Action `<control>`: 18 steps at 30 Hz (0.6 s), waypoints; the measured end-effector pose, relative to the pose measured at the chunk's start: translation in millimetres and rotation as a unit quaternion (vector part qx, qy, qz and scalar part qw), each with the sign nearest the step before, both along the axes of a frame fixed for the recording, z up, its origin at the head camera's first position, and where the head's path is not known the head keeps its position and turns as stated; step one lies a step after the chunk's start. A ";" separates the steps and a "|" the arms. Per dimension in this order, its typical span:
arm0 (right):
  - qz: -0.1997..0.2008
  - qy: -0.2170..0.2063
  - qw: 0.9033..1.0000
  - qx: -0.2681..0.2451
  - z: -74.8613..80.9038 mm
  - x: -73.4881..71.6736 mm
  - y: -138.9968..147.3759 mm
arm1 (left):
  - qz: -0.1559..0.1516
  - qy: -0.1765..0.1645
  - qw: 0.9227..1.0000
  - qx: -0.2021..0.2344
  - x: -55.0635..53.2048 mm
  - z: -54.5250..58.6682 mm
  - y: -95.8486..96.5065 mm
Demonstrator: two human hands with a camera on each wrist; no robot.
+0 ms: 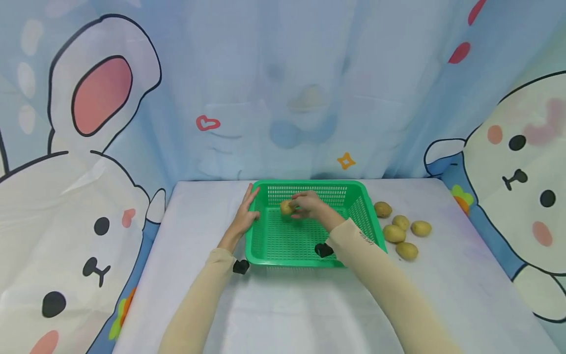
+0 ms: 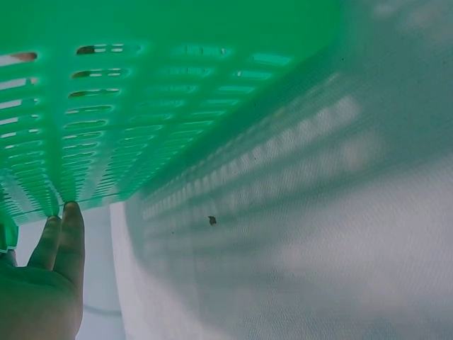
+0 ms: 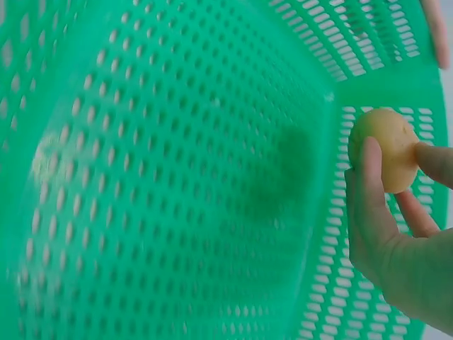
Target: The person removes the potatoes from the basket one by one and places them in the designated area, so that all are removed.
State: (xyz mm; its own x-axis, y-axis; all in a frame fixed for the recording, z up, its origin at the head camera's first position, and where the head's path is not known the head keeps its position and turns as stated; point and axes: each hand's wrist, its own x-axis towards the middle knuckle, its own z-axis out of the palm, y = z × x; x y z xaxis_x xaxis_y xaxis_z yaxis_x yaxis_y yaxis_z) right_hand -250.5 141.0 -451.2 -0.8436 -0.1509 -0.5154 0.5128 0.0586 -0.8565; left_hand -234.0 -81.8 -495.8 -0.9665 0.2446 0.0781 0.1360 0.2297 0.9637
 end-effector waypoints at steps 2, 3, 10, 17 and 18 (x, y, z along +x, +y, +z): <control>0.004 0.006 1.000 -0.002 4.8 0.5 8.5 | 0.000 -0.001 1.000 0.000 0.4 1.4 -1.4; 0.007 0.010 1.000 -0.002 7.6 0.9 13.2 | 0.002 -0.001 1.000 -0.001 0.1 1.5 -1.9; 0.005 0.025 1.000 0.009 21.4 1.7 56.8 | 0.007 0.001 1.000 -0.011 1.6 4.0 -2.1; -0.009 0.028 1.000 -0.001 31.6 11.7 117.7 | 0.002 0.002 1.000 -0.014 4.1 2.1 1.2; -0.009 0.029 1.000 -0.002 32.9 14.2 127.0 | 0.001 0.002 1.000 -0.014 4.4 1.9 1.8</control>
State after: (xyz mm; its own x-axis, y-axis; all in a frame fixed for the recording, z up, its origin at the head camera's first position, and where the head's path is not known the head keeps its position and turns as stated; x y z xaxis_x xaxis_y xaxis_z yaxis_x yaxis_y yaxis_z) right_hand -236.3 268.0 -418.3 -0.8749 -0.1363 -0.4647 0.4629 0.0464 -0.8852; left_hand -229.6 -80.0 -493.9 -0.9667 0.2448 0.0744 0.1388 0.2575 0.9562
